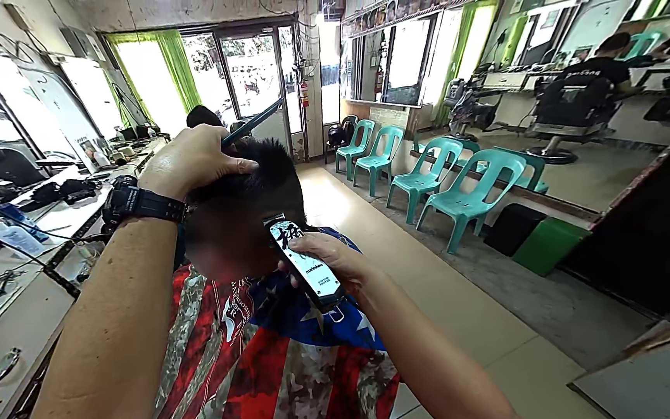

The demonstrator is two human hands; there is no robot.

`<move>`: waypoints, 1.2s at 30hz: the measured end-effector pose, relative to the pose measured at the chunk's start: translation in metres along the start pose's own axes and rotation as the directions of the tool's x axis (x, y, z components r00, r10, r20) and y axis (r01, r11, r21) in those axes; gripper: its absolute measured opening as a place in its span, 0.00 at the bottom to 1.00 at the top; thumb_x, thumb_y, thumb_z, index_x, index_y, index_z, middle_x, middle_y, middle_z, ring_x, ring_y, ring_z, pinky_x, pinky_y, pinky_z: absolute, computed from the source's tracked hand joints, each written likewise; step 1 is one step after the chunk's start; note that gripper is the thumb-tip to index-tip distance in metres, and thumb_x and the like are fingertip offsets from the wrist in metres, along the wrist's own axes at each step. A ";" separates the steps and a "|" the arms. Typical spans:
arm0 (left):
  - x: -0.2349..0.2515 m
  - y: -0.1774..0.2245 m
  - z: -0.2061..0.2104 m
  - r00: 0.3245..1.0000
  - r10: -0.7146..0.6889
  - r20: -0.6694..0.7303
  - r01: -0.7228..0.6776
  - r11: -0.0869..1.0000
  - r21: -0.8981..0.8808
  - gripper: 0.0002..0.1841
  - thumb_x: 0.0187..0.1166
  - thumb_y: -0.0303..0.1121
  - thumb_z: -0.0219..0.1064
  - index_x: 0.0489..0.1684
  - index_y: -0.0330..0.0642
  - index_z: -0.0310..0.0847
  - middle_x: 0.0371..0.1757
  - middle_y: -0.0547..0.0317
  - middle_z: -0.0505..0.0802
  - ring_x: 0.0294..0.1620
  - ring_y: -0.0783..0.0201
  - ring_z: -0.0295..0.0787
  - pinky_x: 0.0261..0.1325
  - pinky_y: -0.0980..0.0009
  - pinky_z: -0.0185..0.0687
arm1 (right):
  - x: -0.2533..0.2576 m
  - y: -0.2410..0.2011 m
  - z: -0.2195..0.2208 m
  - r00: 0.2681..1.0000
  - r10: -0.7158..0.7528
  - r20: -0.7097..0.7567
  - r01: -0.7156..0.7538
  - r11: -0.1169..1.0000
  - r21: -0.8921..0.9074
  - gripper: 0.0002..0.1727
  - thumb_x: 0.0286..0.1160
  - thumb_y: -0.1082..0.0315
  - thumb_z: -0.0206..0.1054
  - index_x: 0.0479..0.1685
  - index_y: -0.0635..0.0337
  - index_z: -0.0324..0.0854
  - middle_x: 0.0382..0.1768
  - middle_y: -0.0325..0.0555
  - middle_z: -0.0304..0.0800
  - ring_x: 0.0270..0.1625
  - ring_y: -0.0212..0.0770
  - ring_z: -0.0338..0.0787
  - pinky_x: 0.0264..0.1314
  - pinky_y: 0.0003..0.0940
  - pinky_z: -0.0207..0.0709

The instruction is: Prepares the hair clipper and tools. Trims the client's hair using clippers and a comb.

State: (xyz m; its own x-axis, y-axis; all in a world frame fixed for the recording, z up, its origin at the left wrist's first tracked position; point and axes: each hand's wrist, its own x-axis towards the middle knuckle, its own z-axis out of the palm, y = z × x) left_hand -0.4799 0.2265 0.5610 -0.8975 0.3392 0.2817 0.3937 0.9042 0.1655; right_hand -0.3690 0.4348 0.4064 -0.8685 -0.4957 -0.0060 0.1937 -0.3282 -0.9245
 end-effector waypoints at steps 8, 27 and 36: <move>0.001 -0.005 0.001 1.000 0.028 -0.012 -0.028 1.000 -0.003 0.28 0.71 0.60 0.76 0.46 0.41 0.86 0.39 0.43 0.91 0.45 0.41 0.88 0.50 0.33 0.78 | 0.001 0.002 0.005 0.999 -0.043 -0.006 0.043 0.998 -0.035 0.12 0.90 0.63 0.52 0.58 0.61 0.74 0.40 0.51 0.92 0.32 0.37 0.93 0.36 0.27 0.89; 0.000 -0.008 0.003 0.999 0.034 -0.019 -0.034 0.999 -0.002 0.29 0.71 0.61 0.75 0.48 0.41 0.85 0.38 0.42 0.90 0.45 0.41 0.88 0.49 0.34 0.78 | 0.001 0.003 0.018 0.999 -0.051 -0.005 0.051 0.998 -0.043 0.12 0.90 0.65 0.50 0.61 0.62 0.72 0.40 0.50 0.92 0.32 0.36 0.93 0.38 0.28 0.90; -0.036 -0.017 0.006 0.963 0.117 -0.244 -0.134 0.989 -0.056 0.29 0.87 0.61 0.56 0.55 0.39 0.81 0.34 0.43 0.89 0.34 0.43 0.89 0.41 0.35 0.81 | -0.002 0.012 -0.034 0.893 -0.447 -0.052 0.406 0.750 0.523 0.21 0.79 0.53 0.56 0.60 0.57 0.79 0.44 0.49 0.90 0.26 0.32 0.87 0.23 0.22 0.80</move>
State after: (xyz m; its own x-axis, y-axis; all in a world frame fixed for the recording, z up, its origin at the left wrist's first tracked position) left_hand -0.4553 0.2000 0.5425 -0.7698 0.3688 0.5210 0.5210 0.8346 0.1790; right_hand -0.3806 0.4594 0.3827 -0.8861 -0.2539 0.3878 0.0314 -0.8675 -0.4964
